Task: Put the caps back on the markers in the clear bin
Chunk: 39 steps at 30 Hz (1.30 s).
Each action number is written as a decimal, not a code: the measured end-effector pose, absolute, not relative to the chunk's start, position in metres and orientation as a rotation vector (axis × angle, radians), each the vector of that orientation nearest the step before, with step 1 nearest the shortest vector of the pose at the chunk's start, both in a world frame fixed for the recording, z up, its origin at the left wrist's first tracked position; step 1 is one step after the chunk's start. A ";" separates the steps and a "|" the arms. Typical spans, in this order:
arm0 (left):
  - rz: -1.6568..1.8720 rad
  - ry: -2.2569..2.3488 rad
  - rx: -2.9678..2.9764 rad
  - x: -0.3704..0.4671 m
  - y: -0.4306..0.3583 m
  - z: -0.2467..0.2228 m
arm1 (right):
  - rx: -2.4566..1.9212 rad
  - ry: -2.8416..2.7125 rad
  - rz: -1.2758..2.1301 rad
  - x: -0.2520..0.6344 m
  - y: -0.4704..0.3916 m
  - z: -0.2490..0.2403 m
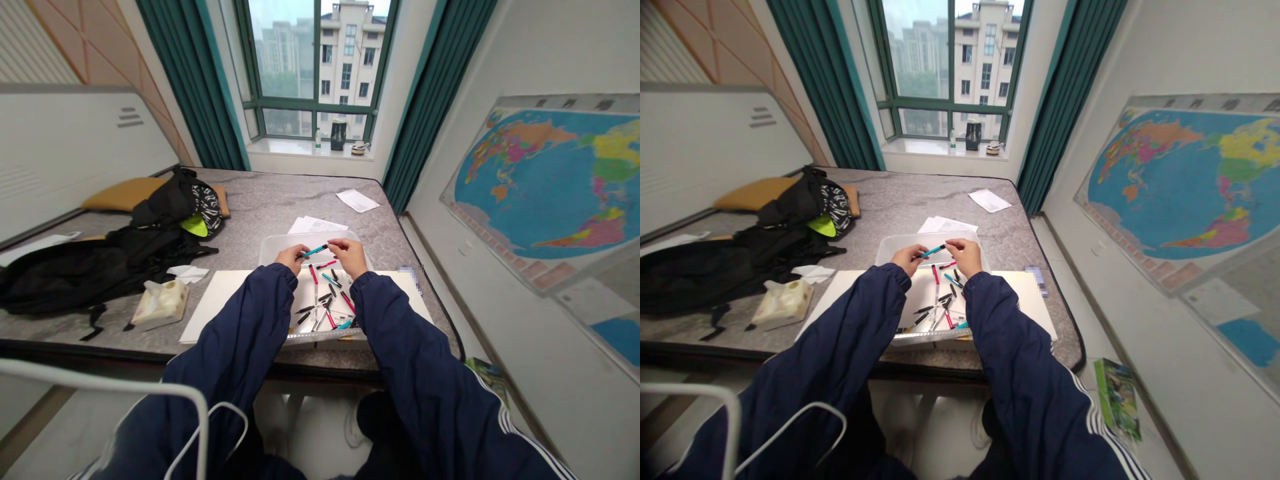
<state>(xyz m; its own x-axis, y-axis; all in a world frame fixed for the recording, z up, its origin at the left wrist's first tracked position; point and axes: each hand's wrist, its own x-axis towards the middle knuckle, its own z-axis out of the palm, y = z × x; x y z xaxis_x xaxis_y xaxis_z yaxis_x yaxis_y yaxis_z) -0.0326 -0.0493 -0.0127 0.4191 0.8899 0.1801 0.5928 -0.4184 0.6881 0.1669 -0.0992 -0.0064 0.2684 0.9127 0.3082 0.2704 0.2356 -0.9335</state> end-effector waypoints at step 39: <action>0.490 1.276 2.293 -0.035 -0.054 -0.010 | -1.768 -1.503 0.703 0.160 -0.107 -0.008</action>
